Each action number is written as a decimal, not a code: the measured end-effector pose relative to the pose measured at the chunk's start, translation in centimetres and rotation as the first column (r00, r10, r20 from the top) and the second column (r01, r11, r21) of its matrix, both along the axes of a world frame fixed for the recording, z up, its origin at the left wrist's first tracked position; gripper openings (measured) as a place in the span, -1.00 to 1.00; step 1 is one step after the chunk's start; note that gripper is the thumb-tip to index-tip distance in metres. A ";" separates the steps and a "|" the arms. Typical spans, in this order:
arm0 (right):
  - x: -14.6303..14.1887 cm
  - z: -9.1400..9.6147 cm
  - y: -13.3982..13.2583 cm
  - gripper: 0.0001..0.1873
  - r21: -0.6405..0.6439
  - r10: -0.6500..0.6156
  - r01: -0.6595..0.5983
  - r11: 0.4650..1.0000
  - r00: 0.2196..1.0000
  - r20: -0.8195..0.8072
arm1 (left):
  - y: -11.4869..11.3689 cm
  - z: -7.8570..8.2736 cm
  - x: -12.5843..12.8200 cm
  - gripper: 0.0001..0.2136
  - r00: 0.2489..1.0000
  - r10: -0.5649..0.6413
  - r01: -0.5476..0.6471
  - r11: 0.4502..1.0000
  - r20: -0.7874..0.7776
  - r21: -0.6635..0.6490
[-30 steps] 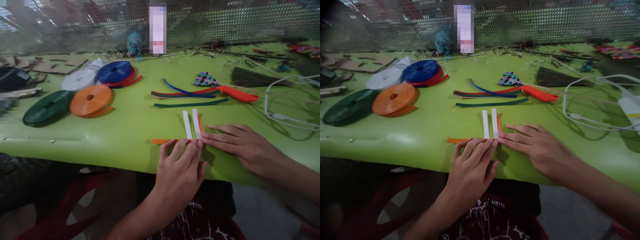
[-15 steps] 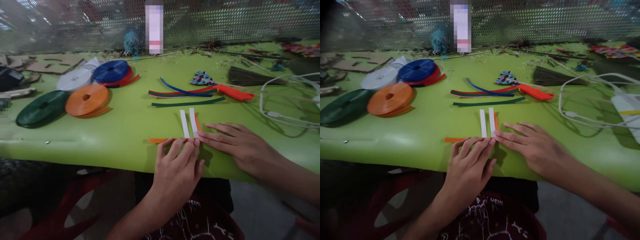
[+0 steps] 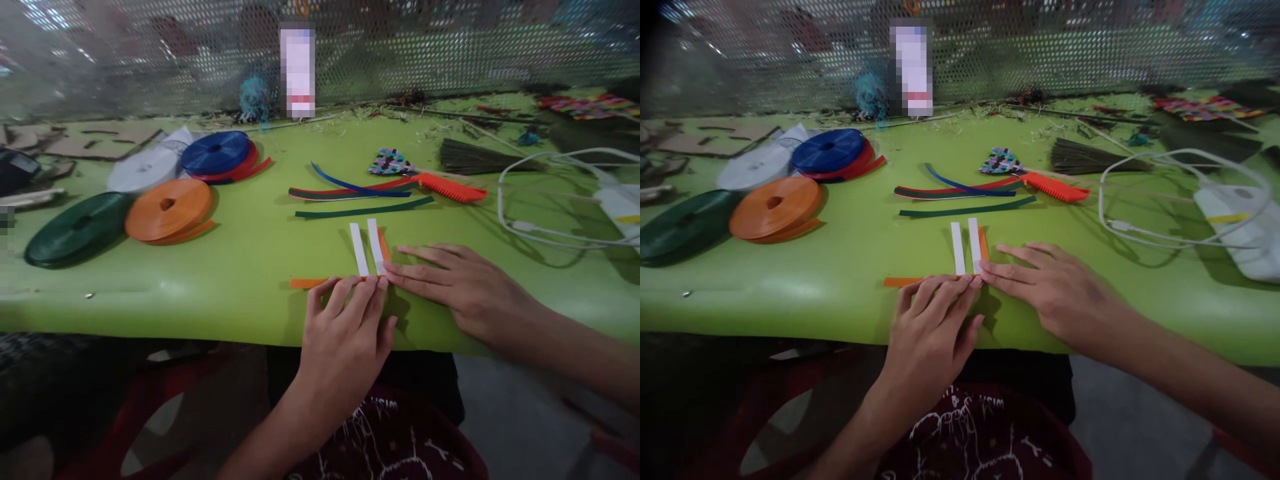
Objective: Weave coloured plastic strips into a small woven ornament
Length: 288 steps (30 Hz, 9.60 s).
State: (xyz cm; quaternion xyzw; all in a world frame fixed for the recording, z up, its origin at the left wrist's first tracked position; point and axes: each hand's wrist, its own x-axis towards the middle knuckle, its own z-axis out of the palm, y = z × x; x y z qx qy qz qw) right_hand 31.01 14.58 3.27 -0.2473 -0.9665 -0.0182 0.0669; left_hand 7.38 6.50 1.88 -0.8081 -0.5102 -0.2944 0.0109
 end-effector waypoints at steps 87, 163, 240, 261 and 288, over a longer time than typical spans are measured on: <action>-0.8 -0.3 -0.5 -0.41 -0.032 0.031 -0.043 0.999 0.953 -0.300 | 0.0 -0.1 -0.1 -0.64 0.998 -0.004 0.003 1.000 -0.062 -0.009; -8.7 5.8 8.5 -0.61 -0.730 -0.245 0.529 0.432 0.848 0.469 | 1.4 1.5 0.0 -0.94 0.950 -0.085 0.110 0.992 -0.300 0.067; -6.8 -0.5 -5.0 -0.59 0.272 -0.124 0.196 0.942 0.958 -0.259 | 0.7 1.1 -4.3 -0.75 0.976 -0.184 0.194 0.977 0.113 -0.083; -7.1 -0.6 -4.9 -0.57 0.205 -0.073 0.153 0.967 0.934 -0.350 | 3.2 3.3 -5.1 -0.87 0.887 -0.280 0.231 0.958 -0.368 -0.173; -6.7 -0.7 -4.7 -0.52 0.166 -0.084 0.150 0.975 0.932 -0.352 | 7.7 5.3 -10.2 -0.87 0.849 -0.474 0.524 0.708 0.232 -0.474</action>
